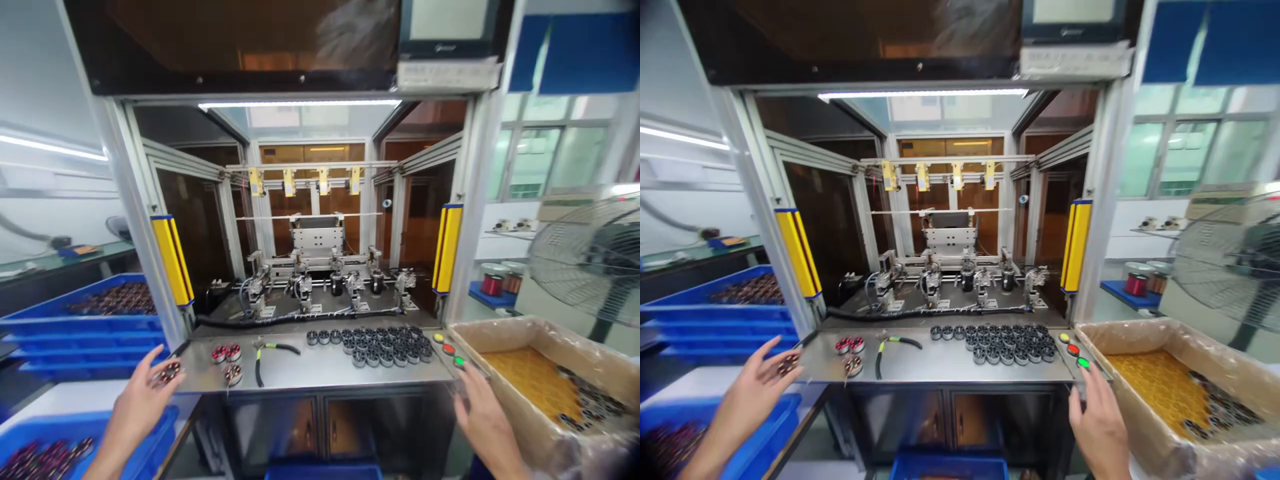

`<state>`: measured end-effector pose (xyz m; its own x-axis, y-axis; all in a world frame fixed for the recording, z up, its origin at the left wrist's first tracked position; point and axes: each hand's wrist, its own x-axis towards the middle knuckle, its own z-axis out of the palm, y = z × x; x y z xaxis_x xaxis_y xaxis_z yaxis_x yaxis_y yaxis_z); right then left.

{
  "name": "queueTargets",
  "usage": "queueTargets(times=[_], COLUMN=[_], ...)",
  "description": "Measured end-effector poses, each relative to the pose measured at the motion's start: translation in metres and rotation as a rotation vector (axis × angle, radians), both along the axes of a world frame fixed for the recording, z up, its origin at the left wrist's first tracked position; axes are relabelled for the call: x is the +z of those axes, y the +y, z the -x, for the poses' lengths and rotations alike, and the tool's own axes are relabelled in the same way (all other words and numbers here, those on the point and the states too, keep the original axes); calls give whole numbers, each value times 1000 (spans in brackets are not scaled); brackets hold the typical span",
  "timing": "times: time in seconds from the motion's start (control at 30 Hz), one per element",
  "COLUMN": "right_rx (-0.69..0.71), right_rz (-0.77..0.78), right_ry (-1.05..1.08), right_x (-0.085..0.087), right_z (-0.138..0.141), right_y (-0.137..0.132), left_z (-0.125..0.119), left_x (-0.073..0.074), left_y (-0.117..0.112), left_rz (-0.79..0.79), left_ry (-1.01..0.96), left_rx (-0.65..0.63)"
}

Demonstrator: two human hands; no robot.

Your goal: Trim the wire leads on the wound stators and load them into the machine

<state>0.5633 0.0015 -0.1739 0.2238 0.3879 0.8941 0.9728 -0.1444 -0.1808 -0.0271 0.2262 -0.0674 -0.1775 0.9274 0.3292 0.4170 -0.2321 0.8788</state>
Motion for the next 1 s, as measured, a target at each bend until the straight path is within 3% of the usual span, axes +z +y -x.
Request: queueTargets(times=[0.07, 0.13, 0.2, 0.23, 0.3, 0.37, 0.47, 0.57, 0.7, 0.8, 1.0], right_rx=[24, 384, 814, 981, 1164, 1234, 1287, 1453, 1702, 1685, 1466], right_rz=[-17, 118, 421, 560, 724, 782, 781, 797, 1015, 1072, 901], right_ry=[121, 514, 772, 867, 1022, 1136, 1259, 1416, 1506, 1570, 1870], right_x=[38, 82, 120, 133, 145, 145, 137, 130, 113, 95, 71], right_z=[50, 114, 177, 203, 239, 255, 257, 241, 200, 192, 254], right_y=[-4, -2, 3, 6, 11, 12, 11, 10, 5, -2, -21], left_z=[-31, -80, -127, -145, -165, -166, -158, -156, -160, -164, -177], left_x=[9, 16, 19, 18, 11, 2, -6, -5, 3, 3, -7], left_y=[-49, -98, -138, -155, -180, -193, -198, -199, -207, -213, -210], left_rz=[-29, -118, -162, -165, -238, -325, -388, -342, -147, -126, -188], left_ry=[-25, -169, -222, -208, -179, -165, -145, -203, -395, -441, -374], left_rx=[-68, -282, -395, -408, -415, -443, -526, -592, -669, -674, -662])
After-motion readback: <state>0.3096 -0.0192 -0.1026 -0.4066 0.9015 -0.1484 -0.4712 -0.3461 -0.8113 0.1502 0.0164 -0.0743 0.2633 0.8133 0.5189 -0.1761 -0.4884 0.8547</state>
